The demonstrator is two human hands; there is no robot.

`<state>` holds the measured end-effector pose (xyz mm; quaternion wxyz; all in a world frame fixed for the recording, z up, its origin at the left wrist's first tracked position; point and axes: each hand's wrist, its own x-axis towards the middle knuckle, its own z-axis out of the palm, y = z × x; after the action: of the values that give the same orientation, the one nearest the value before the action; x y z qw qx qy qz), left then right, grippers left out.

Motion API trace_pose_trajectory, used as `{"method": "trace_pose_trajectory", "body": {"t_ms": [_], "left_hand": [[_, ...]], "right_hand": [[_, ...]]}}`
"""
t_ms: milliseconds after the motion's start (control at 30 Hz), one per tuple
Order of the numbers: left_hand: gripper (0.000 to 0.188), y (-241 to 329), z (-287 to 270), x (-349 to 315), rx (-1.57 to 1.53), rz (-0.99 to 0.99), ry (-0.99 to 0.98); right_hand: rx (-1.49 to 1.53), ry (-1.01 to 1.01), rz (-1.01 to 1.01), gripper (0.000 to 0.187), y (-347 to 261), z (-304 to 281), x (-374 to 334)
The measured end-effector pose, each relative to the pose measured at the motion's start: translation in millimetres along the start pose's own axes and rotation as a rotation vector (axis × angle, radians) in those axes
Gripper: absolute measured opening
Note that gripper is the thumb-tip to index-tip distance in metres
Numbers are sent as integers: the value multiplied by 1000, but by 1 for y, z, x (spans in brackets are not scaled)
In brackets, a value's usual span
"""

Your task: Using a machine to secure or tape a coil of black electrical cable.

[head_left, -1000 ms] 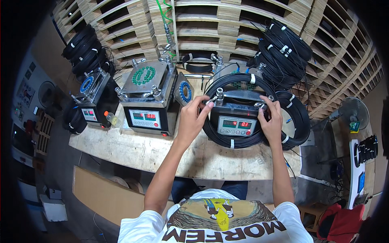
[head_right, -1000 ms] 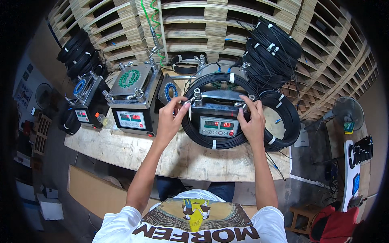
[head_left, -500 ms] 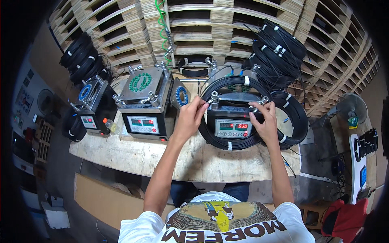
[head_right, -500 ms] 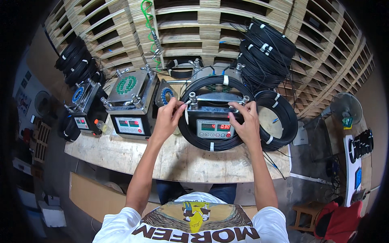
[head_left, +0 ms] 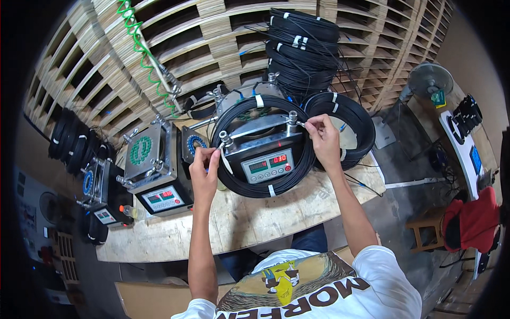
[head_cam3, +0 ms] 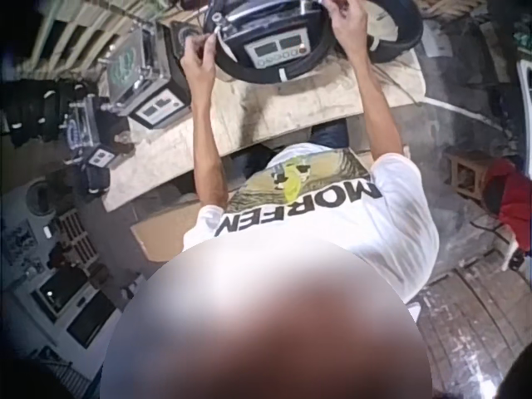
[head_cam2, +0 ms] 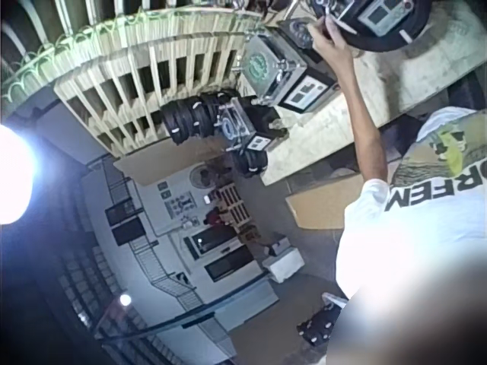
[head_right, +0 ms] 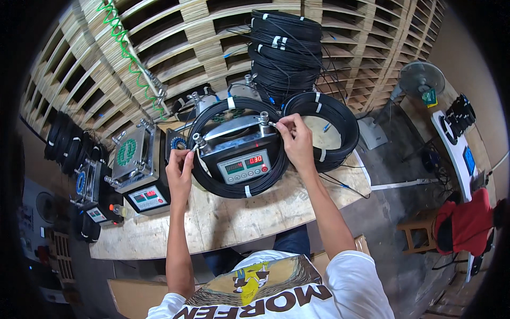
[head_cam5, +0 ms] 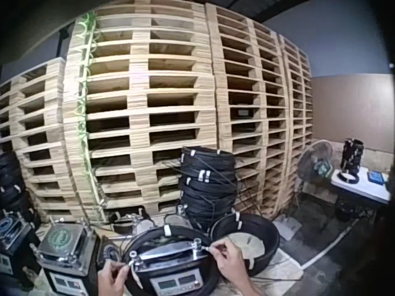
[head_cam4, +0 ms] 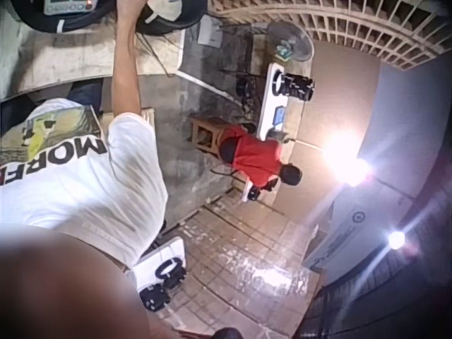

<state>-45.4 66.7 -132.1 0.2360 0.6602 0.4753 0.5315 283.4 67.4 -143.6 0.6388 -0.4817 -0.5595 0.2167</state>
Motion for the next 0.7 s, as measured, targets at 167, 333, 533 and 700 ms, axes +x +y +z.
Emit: {"method": "trace_pose_trajectory", "body": {"t_ms": [167, 333, 533, 700], "left_hand": [[18, -2, 5, -3, -48, -10, 9], [18, -3, 6, -3, -64, -24, 22], [19, -3, 7, -4, -105, -43, 30], [20, -5, 8, -6, -115, -50, 37]], "right_hand": [[-214, -81, 242, 18, -18, 0, 11], [-250, -57, 31, 18, -26, 3, 0], [-157, -108, 156, 14, -22, 0, -1], [-130, -81, 48, 13, -17, 0, -1]]}}
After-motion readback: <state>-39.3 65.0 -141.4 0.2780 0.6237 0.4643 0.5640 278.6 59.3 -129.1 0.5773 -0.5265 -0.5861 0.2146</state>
